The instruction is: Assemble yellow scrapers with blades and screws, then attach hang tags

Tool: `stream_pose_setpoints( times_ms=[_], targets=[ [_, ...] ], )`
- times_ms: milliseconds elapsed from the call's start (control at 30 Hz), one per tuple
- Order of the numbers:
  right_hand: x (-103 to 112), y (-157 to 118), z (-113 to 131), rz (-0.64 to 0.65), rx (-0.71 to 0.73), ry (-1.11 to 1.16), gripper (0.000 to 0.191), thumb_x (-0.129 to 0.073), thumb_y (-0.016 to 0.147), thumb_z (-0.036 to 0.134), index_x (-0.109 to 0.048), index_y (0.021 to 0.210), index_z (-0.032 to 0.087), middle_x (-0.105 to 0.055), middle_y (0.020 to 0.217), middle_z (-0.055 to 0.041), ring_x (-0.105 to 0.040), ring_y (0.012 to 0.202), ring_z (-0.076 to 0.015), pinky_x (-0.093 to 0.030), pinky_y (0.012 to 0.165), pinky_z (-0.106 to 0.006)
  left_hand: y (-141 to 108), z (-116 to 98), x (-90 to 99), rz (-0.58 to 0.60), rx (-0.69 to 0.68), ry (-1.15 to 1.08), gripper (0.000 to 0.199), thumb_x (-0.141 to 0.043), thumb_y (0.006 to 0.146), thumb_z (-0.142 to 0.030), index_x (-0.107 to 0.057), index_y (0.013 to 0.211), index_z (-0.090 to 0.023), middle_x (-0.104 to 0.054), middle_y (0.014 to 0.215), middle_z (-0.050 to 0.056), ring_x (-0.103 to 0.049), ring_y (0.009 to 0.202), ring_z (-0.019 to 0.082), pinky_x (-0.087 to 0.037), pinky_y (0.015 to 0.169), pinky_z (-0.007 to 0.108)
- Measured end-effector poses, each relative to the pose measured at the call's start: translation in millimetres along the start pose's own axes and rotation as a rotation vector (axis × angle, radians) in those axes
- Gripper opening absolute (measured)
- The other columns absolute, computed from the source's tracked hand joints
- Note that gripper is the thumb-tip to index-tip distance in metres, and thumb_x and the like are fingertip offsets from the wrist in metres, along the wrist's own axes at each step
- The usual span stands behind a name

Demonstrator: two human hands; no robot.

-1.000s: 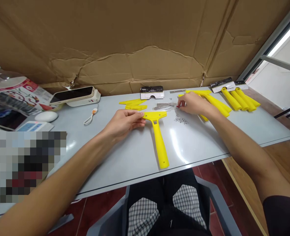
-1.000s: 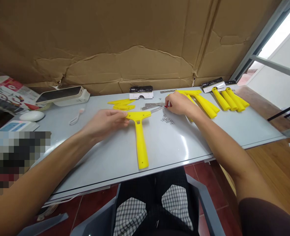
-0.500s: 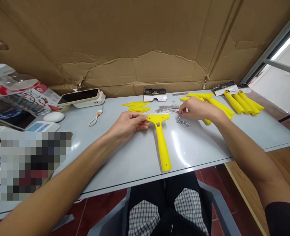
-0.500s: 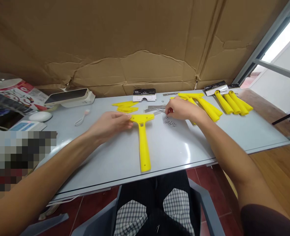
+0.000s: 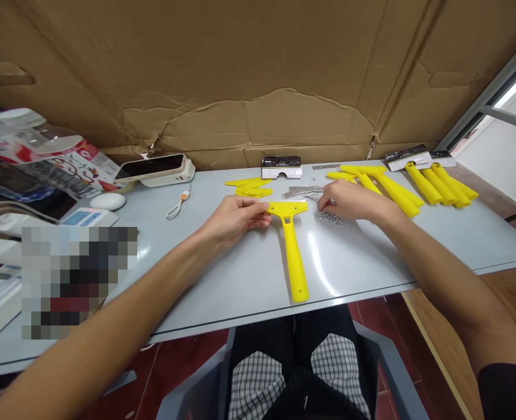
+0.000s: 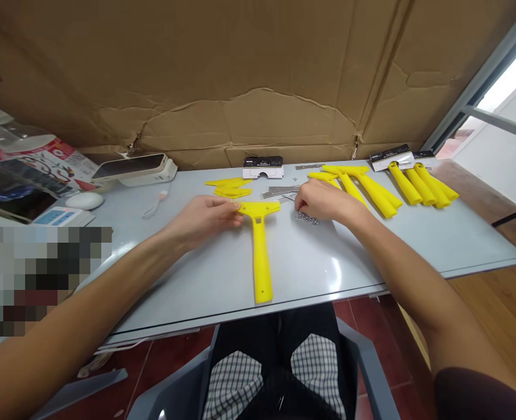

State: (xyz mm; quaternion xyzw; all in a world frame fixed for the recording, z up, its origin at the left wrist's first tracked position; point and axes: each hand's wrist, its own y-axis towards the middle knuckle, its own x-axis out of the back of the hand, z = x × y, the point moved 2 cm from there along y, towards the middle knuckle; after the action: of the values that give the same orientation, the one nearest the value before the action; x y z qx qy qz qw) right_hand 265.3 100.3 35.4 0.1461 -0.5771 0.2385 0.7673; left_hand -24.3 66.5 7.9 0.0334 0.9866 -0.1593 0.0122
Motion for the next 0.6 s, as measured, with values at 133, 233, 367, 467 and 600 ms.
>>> stream_pose_setpoints(
  times_ms=[133, 233, 367, 467, 600],
  targets=[
    [0.4, 0.6, -1.5, 0.028, -0.003, -0.036, 0.018, -0.077, 0.094, 0.025, -0.094, 0.095, 0.029, -0.085, 0.100, -0.0103, -0.076, 0.100, -0.0311, -0.055, 0.079, -0.042, 1.7, 1.6, 0.2, 0.010, -0.001, -0.016, 0.024, -0.078, 0.104, -0.008, -0.085, 0.080, -0.005, -0.083, 0.083, 0.016, -0.076, 0.068, 0.013, -0.064, 0.074, 0.026],
    [1.5, 0.2, -0.8, 0.031, -0.001, -0.040, 0.016, -0.076, 0.095, 0.024, -0.092, 0.092, 0.027, -0.085, 0.101, -0.0110, -0.076, 0.098, -0.0303, -0.055, 0.080, -0.042, 1.7, 1.6, -0.4, 0.011, 0.003, -0.016, 0.026, -0.077, 0.104, -0.007, -0.085, 0.080, -0.004, -0.082, 0.081, 0.016, -0.076, 0.067, 0.013, -0.064, 0.074, 0.025],
    [2.8, 0.0, 0.9, 0.050, -0.016, -0.067, 0.017, -0.076, 0.095, 0.022, -0.090, 0.087, 0.027, -0.084, 0.100, -0.0104, -0.076, 0.099, -0.0305, -0.053, 0.079, -0.042, 1.3, 2.0, -0.4, 0.009, 0.001, -0.016, 0.025, -0.079, 0.103, -0.008, -0.085, 0.079, -0.006, -0.083, 0.081, 0.016, -0.076, 0.068, 0.013, -0.065, 0.075, 0.026],
    [2.7, 0.4, 1.2, 0.067, -0.017, -0.094, 0.017, -0.074, 0.094, 0.020, -0.088, 0.087, 0.027, -0.084, 0.101, -0.0108, -0.075, 0.100, -0.0305, -0.053, 0.078, -0.042, 1.6, 3.1, 0.0, 0.021, -0.004, -0.016, 0.025, -0.079, 0.103, -0.008, -0.085, 0.078, -0.006, -0.083, 0.080, 0.015, -0.076, 0.068, 0.013, -0.065, 0.077, 0.027],
    [0.7, 0.5, 0.4, 0.061, -0.016, -0.130, 0.014, -0.073, 0.095, 0.022, -0.086, 0.091, 0.025, -0.082, 0.100, -0.0117, -0.073, 0.100, -0.0304, -0.052, 0.077, -0.041, 2.3, 4.6, 0.6, 0.026, 0.000, -0.009, 0.027, -0.078, 0.104, -0.008, -0.084, 0.078, -0.006, -0.083, 0.080, 0.015, -0.076, 0.068, 0.013, -0.066, 0.077, 0.026]
  ],
)
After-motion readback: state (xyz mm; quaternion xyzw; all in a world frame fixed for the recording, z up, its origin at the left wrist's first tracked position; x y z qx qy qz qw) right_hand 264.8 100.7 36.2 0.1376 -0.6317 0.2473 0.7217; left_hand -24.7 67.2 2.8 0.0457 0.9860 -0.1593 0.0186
